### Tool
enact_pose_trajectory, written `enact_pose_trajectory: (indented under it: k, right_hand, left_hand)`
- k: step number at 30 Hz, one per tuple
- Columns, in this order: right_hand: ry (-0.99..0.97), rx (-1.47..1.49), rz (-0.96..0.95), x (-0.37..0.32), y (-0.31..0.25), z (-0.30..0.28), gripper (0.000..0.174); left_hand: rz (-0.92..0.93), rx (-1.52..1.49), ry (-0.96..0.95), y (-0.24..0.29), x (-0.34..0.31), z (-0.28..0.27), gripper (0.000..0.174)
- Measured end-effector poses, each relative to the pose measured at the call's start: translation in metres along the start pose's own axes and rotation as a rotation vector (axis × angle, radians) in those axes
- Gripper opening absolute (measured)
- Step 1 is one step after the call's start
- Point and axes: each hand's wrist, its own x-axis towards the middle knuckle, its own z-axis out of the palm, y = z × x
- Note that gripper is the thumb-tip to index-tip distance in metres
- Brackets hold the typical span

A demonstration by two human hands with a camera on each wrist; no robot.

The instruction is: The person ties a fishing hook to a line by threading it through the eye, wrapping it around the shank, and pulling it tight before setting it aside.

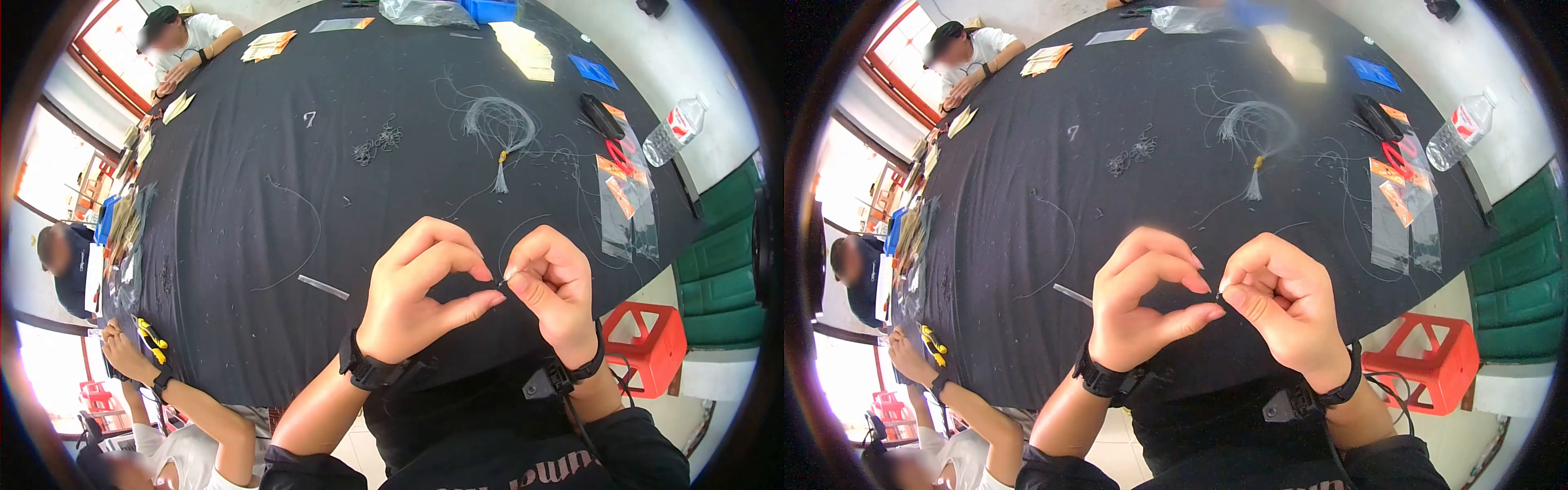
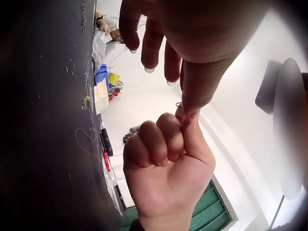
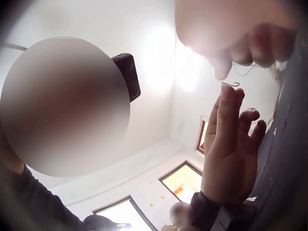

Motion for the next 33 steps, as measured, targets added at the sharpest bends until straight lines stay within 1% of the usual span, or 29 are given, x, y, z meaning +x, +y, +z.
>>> enact_pose_trajectory:
  k: [7, 10, 19, 22, 25, 28, 31, 33]
  right_hand:
    - [0.020, 0.014, 0.004, -0.0001, -0.0001, 0.0026, 0.005]
    - [0.027, 0.027, 0.007, -0.0002, -0.0006, 0.0045, 0.005]
    - [0.059, 0.020, -0.007, -0.0003, 0.0042, 0.0022, 0.006]
    - [0.074, -0.019, 0.008, -0.0001, 0.0058, -0.0015, 0.006]
    - [0.099, 0.015, 0.067, 0.0003, 0.0025, 0.0012, 0.006]
    - [0.034, -0.015, 0.100, -0.0019, 0.0035, -0.0002, 0.007]
    - [0.010, -0.015, 0.120, -0.0032, 0.0040, 0.0010, 0.008]
    - [-0.001, -0.030, 0.117, -0.0038, 0.0036, 0.0000, 0.008]
  left_hand:
    - [0.015, 0.019, 0.017, 0.0041, 0.0021, -0.0005, 0.028]
    - [-0.015, 0.040, 0.019, 0.0010, 0.0000, 0.0015, 0.026]
    - [0.016, 0.026, 0.039, 0.0033, -0.0005, 0.0044, 0.017]
    - [0.023, 0.033, 0.041, 0.0029, -0.0003, 0.0051, 0.017]
    - [0.011, 0.049, 0.064, 0.0033, -0.0005, 0.0060, 0.015]
    - [0.006, 0.050, -0.018, 0.0027, -0.0019, 0.0008, 0.012]
    - [-0.020, 0.008, 0.016, 0.0037, -0.0028, 0.0048, 0.017]
    - [-0.014, 0.021, 0.002, 0.0034, -0.0033, 0.0041, 0.014]
